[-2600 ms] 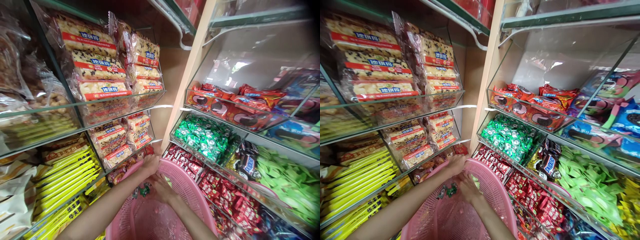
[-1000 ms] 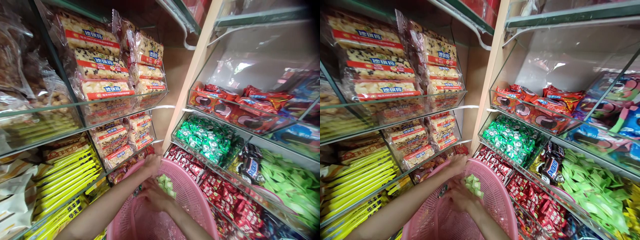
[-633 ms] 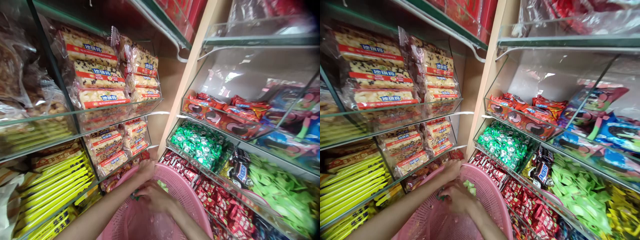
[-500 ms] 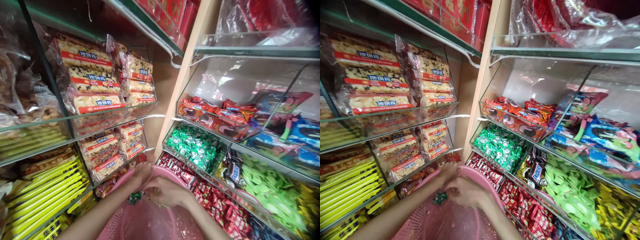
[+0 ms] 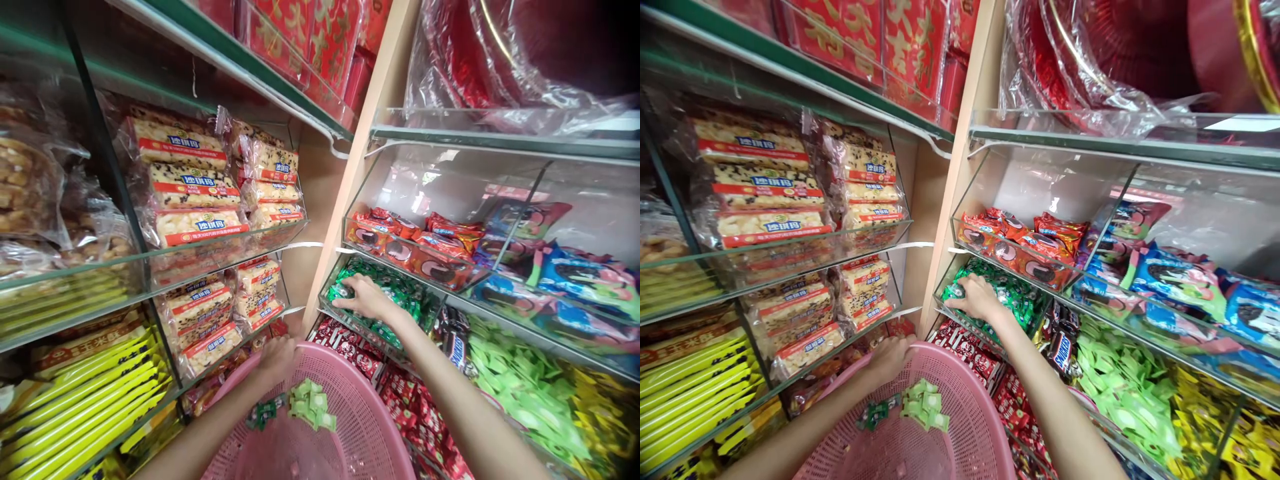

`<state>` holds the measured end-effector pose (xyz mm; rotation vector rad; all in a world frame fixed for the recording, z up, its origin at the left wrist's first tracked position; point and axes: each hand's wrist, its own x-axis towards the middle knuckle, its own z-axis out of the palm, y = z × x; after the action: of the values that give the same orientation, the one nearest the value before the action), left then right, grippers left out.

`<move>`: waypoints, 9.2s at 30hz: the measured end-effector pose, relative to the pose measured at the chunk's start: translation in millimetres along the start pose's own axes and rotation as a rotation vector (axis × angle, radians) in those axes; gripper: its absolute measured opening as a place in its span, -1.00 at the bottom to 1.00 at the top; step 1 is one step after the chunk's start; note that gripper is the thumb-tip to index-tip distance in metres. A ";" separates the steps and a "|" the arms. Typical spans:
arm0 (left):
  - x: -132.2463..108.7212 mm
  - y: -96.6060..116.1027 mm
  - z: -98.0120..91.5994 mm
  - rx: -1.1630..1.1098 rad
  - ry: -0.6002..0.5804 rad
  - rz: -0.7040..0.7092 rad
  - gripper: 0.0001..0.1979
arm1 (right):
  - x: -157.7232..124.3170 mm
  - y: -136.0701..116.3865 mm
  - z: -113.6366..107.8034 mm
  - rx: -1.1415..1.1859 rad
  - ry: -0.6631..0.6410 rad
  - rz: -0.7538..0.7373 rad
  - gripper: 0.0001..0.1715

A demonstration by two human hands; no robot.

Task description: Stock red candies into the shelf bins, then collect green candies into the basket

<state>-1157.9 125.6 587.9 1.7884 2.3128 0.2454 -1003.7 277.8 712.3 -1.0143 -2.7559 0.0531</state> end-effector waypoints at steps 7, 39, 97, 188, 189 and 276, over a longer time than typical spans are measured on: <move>-0.8 -8.4 -1.0 0.057 0.044 0.020 -0.61 | 2.0 -4.5 -1.5 -0.059 -0.027 -0.016 -0.51; -0.3 -0.4 -5.1 0.057 0.021 0.022 -0.62 | 0.9 11.3 -17.3 0.238 0.165 -0.050 -0.84; 1.0 -5.7 -1.2 0.008 0.073 0.044 -0.62 | 21.5 6.5 -22.9 -0.007 -0.101 0.026 -0.75; -3.2 -5.9 -3.3 -0.025 0.065 0.024 -0.64 | 32.9 10.8 8.9 0.093 -0.041 -0.069 -0.71; -3.6 -6.5 -3.0 -0.029 0.066 0.020 -0.64 | 32.6 11.2 8.2 0.097 -0.039 -0.072 -0.70; 2.0 -5.9 -8.1 -0.064 -0.014 0.072 -0.56 | -76.8 -105.2 167.0 0.120 -0.329 -0.485 -0.55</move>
<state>-1166.0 126.0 594.1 1.8378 2.2082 0.3145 -1047.6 154.1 546.1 -0.3091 -3.1672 0.3315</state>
